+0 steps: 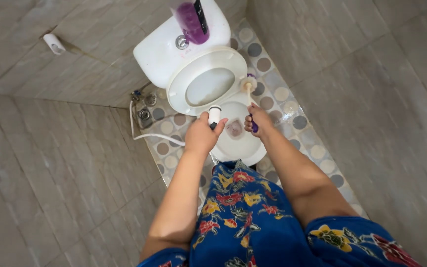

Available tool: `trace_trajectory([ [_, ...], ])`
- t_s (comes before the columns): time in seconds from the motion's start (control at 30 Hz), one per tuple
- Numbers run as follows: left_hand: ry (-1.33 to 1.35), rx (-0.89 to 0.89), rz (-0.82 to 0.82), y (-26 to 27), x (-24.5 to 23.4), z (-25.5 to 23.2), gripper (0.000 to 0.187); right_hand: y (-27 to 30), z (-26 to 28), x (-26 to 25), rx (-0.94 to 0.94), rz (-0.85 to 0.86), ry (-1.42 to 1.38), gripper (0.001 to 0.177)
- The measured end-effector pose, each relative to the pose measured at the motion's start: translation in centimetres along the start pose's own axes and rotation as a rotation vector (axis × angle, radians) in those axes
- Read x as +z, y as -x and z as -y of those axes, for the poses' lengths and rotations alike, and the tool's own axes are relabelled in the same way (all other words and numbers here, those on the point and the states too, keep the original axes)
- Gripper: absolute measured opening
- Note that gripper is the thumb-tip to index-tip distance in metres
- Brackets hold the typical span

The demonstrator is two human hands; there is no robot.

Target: Scrubbing the interior of a toilet bowl using a handheld brush.

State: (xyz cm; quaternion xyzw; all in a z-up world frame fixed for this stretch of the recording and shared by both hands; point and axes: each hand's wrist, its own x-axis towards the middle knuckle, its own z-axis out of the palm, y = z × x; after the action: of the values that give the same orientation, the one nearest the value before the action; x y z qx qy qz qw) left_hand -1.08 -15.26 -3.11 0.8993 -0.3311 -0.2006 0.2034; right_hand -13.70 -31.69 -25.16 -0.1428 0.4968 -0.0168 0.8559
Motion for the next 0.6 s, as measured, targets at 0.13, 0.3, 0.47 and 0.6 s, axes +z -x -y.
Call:
trace_trajectory([
  [0.13, 0.008, -0.063, 0.032, 0.6, -0.3, 1.1, 0.059, 3.0, -2.1, 2.3, -0.135, -0.036, 0.006, 0.041],
  [0.3, 0.039, -0.109, 0.019, 1.5, -1.0, 2.7, 0.057, -3.7, -8.1, -0.9, 0.179, 0.083, -0.119, 0.015],
  [0.47, 0.037, -0.139, -0.007, 1.7, -2.1, 5.3, 0.057, -4.0, -12.3, 5.7, 0.33, 0.21, -0.198, 0.023],
  [0.6, 0.007, -0.233, 0.007, 3.9, -3.8, 6.9, 0.06, -5.2, -12.6, 2.5, 0.256, 0.209, -0.389, 0.025],
])
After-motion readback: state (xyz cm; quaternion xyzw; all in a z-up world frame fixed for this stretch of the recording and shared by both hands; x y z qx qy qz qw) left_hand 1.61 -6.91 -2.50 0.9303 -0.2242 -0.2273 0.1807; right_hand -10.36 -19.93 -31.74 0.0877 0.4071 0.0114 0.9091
